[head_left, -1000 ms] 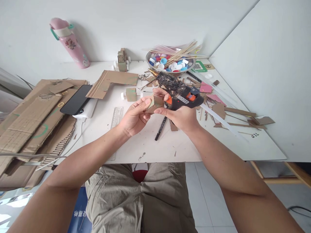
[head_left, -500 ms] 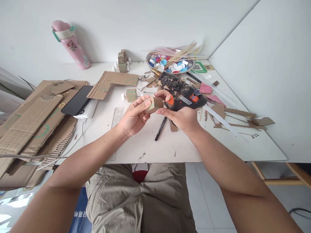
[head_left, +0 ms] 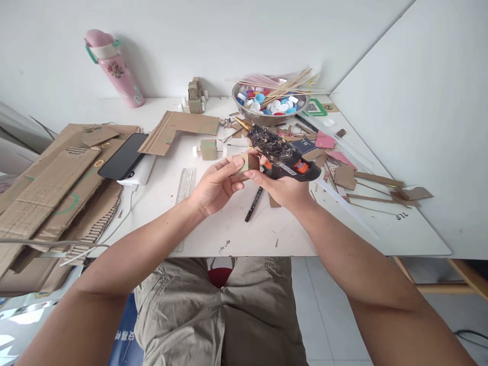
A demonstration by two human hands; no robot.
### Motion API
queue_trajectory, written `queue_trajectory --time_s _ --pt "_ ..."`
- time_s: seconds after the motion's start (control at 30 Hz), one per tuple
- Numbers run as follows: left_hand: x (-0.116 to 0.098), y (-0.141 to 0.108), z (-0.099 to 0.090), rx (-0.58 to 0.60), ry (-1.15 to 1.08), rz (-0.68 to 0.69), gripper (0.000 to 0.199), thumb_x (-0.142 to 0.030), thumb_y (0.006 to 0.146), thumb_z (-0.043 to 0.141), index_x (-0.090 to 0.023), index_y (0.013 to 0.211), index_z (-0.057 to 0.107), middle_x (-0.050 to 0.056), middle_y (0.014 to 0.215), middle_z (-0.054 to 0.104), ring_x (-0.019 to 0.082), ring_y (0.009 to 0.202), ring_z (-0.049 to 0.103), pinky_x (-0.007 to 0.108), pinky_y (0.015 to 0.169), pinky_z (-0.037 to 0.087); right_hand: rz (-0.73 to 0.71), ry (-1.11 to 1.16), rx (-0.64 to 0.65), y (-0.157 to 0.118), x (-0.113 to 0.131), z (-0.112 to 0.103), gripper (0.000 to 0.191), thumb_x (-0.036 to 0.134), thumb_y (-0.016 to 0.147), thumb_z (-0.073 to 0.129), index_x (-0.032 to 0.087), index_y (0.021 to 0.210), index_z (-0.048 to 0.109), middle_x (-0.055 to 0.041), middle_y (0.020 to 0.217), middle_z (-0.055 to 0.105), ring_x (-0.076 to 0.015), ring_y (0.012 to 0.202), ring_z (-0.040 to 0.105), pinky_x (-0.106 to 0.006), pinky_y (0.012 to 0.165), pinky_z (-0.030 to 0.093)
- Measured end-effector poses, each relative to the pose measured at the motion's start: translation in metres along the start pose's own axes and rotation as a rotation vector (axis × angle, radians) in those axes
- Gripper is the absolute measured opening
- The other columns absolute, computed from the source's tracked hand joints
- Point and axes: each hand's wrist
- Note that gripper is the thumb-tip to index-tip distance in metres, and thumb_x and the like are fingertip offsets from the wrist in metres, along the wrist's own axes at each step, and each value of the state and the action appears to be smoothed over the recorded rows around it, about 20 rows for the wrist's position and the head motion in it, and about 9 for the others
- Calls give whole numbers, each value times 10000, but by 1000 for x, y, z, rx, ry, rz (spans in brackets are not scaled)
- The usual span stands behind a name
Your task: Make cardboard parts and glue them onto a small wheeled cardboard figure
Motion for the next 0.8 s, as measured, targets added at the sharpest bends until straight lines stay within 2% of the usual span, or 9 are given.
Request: queue_trajectory --time_s 0.1,0.23,0.37,0.5,0.67,0.8 --pt "4 2 -2 -30 -26 -21 162 -157 826 942 -174 873 788 5 802 819 87 684 750 147 611 582 -19 -29 -42 1 -1 -3 424 614 755 972 316 820 679 -15 813 750 -305 929 798 -480 902 720" --pt "8 4 -6 -51 -39 9 124 -157 850 923 -166 881 804 10 815 818 99 756 762 194 776 631 -30 -59 -43 0 -7 -5 406 607 783 951 312 823 675 -20 818 740 -312 951 790 -505 917 715" --pt "12 3 -7 -67 -35 44 149 -188 842 939 -162 917 813 27 881 832 109 807 761 220 851 623 -35 -112 -57 -4 -9 0 366 597 820 925 307 887 711 -29 867 763 -303 950 781 -506 924 704" --pt "18 0 -3 -110 -68 93 196 -229 826 965 -175 912 796 18 895 825 127 845 768 267 946 621 -27 -122 -40 -10 -4 10 247 493 900 873 304 1004 752 -33 877 785 -287 925 782 -469 845 712" --pt "19 -3 4 -124 -74 65 230 -232 801 980 -175 863 766 28 883 829 156 862 791 306 956 642 -34 -83 -28 -12 -1 18 216 391 928 842 297 1098 749 -56 991 826 -275 889 788 -464 846 713" --pt "19 -2 0 -98 -37 83 298 -279 757 1006 -186 837 734 22 863 816 164 859 790 317 940 643 -19 -88 -36 -14 -3 20 244 431 927 849 305 1108 744 -64 1033 824 -275 850 785 -483 841 710"
Point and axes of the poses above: each hand's wrist, its own y-axis towards the middle knuckle, its own z-axis out of the palm, x = y × z
